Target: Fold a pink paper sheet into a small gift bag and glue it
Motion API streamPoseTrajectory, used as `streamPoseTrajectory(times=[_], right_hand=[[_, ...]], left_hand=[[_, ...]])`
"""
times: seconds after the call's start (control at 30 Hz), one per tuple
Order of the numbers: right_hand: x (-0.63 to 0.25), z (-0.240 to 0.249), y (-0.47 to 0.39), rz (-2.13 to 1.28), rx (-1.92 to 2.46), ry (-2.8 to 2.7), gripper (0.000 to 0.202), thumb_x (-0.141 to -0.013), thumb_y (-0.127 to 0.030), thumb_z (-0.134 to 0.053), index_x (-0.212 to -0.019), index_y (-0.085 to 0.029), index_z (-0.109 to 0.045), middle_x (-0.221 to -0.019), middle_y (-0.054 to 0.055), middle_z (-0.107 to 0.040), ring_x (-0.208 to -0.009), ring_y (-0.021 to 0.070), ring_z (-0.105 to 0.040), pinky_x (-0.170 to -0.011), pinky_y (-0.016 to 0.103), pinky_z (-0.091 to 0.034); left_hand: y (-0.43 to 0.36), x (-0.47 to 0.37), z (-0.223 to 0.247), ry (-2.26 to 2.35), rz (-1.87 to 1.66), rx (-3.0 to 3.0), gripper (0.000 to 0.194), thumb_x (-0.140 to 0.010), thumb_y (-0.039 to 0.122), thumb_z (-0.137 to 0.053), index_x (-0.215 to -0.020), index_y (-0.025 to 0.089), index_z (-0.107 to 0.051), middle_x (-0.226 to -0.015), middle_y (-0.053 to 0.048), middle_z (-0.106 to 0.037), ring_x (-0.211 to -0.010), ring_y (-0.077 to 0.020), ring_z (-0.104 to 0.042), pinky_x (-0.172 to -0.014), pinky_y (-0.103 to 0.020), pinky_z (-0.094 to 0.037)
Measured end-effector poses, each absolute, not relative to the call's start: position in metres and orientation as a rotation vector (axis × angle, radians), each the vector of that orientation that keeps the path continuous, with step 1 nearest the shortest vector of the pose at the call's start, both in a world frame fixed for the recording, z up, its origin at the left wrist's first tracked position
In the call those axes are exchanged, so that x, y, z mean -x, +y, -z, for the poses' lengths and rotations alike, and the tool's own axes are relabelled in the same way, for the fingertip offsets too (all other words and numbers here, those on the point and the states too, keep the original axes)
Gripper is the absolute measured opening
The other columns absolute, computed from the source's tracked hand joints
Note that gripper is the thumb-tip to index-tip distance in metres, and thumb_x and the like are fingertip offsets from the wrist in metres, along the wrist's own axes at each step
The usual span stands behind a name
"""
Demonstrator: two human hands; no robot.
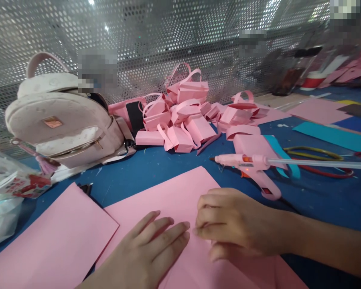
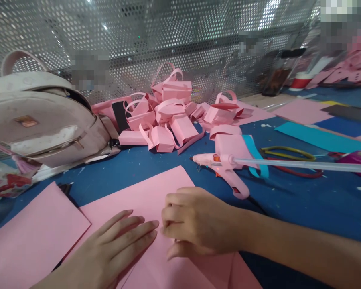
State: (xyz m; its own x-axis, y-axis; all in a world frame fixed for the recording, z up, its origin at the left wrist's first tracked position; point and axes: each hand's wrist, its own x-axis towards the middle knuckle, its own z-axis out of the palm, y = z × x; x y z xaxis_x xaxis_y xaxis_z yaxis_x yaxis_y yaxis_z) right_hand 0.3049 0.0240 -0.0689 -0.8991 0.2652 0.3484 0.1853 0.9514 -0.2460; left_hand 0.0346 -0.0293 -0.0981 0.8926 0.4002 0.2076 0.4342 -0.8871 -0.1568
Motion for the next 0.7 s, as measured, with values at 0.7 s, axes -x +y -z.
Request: streamPoseTrajectory(times=[0.7], right_hand=[[-0.3063,0.0744,0.0279,-1.051,0.684,-2.482,0.013,-0.085,-0.007,-0.065,-0.091,-0.017,-0.066,-0.095,0.001,-0.064,-0.088,0.0124,-0.060,-0.078,0.021,-0.045]], left_hand=[[-0.0277,-0.0366,0.0876,-0.639,0.105,2.934,0.050,-0.101,0.022,-0.034,-0.150,0.013,-0.038,-0.155,0.000,-0.043,-0.129,-0.0253,-0.044,-0.120,-0.045,-0.001]])
